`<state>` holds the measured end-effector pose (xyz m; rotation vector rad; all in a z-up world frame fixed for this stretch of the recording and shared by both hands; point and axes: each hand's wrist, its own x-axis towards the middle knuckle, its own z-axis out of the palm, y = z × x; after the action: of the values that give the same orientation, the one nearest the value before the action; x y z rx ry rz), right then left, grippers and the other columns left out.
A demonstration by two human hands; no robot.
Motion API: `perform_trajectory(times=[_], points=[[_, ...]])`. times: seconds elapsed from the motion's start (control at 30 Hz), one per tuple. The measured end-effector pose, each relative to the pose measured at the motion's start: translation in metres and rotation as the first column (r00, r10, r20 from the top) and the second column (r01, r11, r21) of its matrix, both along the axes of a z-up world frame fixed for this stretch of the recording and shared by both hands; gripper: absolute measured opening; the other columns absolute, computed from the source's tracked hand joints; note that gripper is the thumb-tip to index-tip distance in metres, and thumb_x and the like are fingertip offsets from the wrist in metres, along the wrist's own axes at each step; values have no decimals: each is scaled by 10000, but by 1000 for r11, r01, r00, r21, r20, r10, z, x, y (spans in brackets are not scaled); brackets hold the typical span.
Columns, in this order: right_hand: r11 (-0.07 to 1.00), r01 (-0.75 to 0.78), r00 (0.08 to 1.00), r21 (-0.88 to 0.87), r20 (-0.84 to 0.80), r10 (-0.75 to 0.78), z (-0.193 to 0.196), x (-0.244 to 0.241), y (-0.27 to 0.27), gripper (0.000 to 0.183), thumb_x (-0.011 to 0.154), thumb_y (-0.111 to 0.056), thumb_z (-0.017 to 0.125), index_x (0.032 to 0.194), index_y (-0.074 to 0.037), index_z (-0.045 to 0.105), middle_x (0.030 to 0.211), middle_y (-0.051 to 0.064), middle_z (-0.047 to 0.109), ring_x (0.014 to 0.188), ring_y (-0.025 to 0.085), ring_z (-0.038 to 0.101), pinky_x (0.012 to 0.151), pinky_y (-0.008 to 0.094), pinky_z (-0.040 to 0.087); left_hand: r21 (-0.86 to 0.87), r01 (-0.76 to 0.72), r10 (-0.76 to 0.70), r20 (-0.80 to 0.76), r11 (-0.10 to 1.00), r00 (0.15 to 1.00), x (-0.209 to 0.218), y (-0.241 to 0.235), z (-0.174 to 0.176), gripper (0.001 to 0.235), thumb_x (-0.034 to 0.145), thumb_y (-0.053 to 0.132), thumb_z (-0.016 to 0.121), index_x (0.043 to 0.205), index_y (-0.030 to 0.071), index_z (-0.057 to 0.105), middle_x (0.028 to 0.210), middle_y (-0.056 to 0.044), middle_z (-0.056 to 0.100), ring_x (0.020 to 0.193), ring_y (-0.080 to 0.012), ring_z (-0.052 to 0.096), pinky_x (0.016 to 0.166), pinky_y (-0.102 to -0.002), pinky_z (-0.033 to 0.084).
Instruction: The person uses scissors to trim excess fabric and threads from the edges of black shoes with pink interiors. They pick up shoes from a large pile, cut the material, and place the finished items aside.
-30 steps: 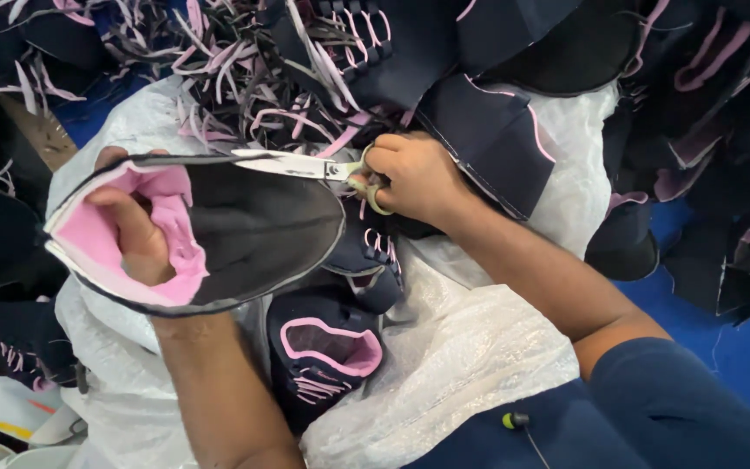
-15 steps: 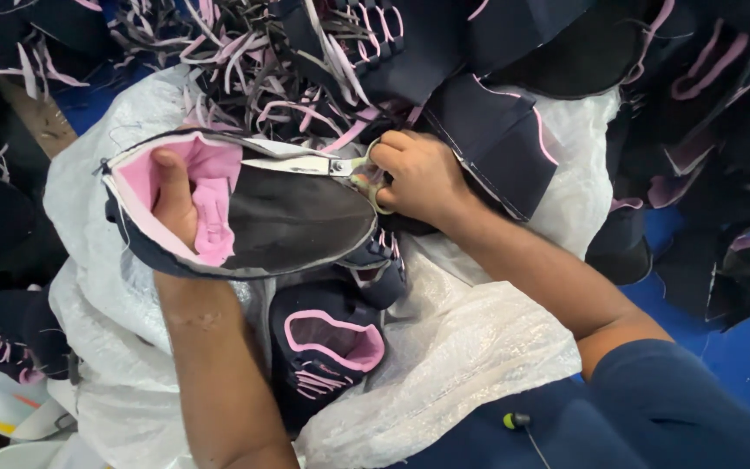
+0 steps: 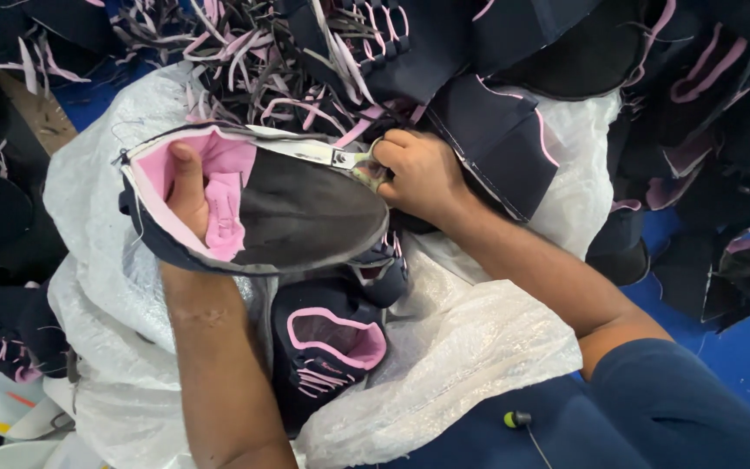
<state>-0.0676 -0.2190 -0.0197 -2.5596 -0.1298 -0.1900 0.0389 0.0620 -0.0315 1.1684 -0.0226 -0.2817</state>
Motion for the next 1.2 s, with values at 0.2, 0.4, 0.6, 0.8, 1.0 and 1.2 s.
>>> perform_trajectory(times=[0.2, 0.4, 0.6, 0.8, 1.0, 1.2], points=[[999, 29, 999, -17, -17, -29, 0, 1, 1, 236, 782, -198, 840, 886, -75, 667, 920, 79, 650, 834, 310, 651, 723, 420, 530, -25, -14, 13, -53, 1000, 998, -1, -3, 11, 526, 1061, 384, 652, 1335, -63, 612, 1230, -143, 705, 999, -209, 692, 815, -296, 531], [1000, 9, 999, -2, 54, -9, 5, 4, 0, 293, 643, -142, 798, 878, -55, 646, 926, 97, 642, 892, 334, 652, 747, 429, 528, -94, 114, -119, -56, 989, 991, -14, -30, 38, 463, 1006, 396, 661, 1148, -43, 620, 1076, -132, 712, 961, -203, 731, 934, -327, 635], [995, 32, 999, 99, -31, -29, -10, -2, 0, 208, 745, -133, 816, 914, -90, 703, 916, 71, 666, 808, 313, 680, 692, 414, 542, 380, 18, 18, -92, 925, 996, -5, -16, 21, 396, 1109, 304, 546, 1165, -76, 644, 942, -119, 623, 679, -190, 501, 569, -318, 365], [994, 3, 1000, 108, -27, 0, -4, 1, 5, 242, 806, -255, 840, 908, -78, 710, 908, 89, 666, 781, 326, 678, 676, 424, 538, 634, -325, -8, 462, 702, 887, 26, 48, -172, 362, 1187, 249, 334, 1345, -30, 502, 1278, -96, 605, 1073, -165, 589, 944, -255, 496], [999, -4, 994, 31, 109, 1, 13, 3, 7, 397, 747, -332, 885, 854, -31, 649, 880, 125, 622, 790, 351, 649, 689, 446, 524, 511, -209, 68, 280, 834, 958, 26, 45, -167, 459, 1151, 306, 401, 1408, -69, 469, 1301, -135, 610, 1090, -204, 611, 952, -296, 513], [995, -10, 1000, 97, 4, 9, -11, -7, 3, 243, 672, -171, 806, 859, -57, 701, 926, 101, 669, 770, 322, 664, 654, 426, 537, 343, -114, 91, 82, 932, 992, 23, 31, -137, 594, 1116, 366, 465, 1471, -110, 438, 1325, -175, 618, 1106, -242, 634, 960, -338, 531]])
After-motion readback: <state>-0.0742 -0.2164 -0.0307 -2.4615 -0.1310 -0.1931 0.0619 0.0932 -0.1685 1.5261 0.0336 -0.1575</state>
